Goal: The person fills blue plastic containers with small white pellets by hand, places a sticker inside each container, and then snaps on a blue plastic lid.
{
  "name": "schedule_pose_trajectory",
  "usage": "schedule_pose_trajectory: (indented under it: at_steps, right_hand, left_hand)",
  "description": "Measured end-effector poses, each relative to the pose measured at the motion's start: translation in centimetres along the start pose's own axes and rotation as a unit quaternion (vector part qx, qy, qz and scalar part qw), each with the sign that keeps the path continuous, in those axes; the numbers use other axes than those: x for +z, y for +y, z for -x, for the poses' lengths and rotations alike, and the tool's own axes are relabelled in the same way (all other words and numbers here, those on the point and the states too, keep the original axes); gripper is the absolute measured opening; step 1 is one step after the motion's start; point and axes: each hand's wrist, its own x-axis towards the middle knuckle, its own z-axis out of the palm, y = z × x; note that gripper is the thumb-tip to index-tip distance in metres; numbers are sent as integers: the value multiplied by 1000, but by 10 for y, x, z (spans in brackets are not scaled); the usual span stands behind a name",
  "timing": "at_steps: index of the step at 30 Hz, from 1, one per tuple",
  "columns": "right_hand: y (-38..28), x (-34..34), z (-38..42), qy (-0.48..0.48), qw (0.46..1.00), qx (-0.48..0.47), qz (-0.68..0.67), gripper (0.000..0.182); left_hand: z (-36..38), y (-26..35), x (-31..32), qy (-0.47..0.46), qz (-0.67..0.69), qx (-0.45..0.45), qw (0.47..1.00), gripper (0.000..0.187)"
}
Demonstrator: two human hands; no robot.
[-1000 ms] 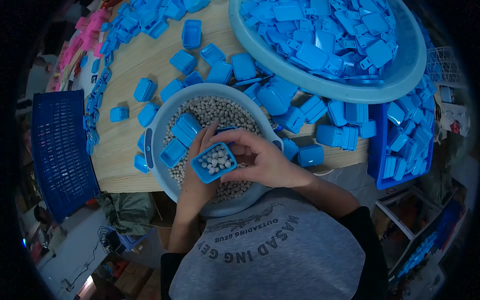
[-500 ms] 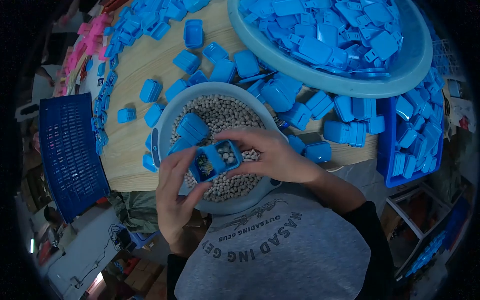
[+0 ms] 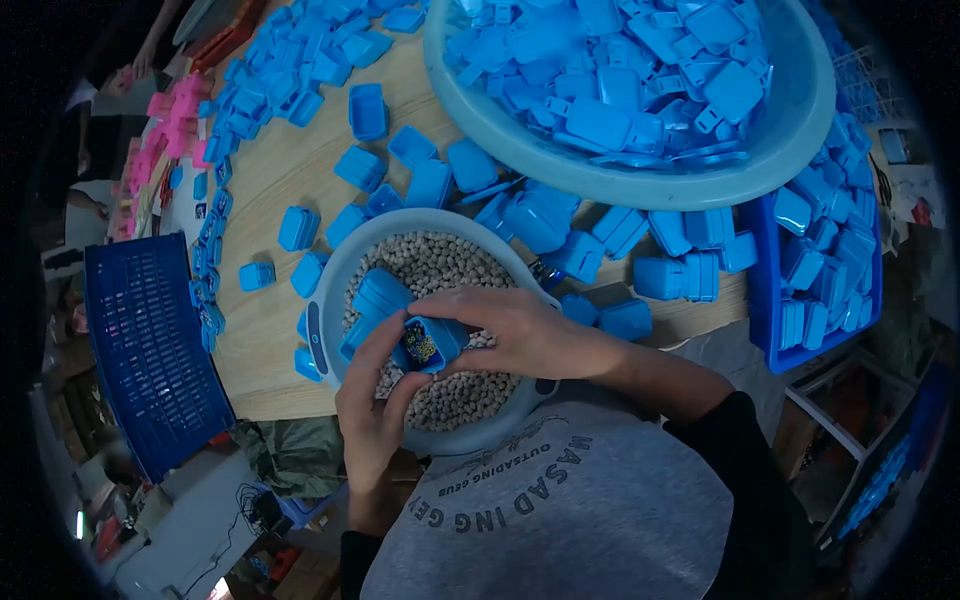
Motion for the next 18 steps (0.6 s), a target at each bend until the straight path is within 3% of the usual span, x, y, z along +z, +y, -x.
schedule_pose_trajectory:
  at_steps: [3,5,7,9,11,13,16,18]
  right_hand:
    - [-6,-6,8,54,991,85,-88,61]
    - [-3,-2,13,85,982,118,-122,58]
    - [6,4,13,95,980,105,-139,58]
    - [4,2,10,87,982,105,-133,57]
    - [-1,1,9,73,992,90,-48,57]
    - [-3,1,11,56,994,97,-11,58]
    - [-2,1,12,82,990,103,-48,59]
    - [1,0,13,91,984,118,-95,57]
  left_hand:
    - [-33,6,-13,-87,-7,14,996,44]
    - [-83,2,-20,-85,20,137,987,34]
    - [-142,-2,-1,-15,28,101,994,26]
    - [-208,-7,30,33,-88,228,969,22]
    - [-254,-14,74,125,-170,365,907,19]
    - [-275,-20,99,113,-284,379,874,23]
    - [-273,-11,92,64,-290,290,910,22]
    - [-249,-10,72,111,-143,299,937,18]
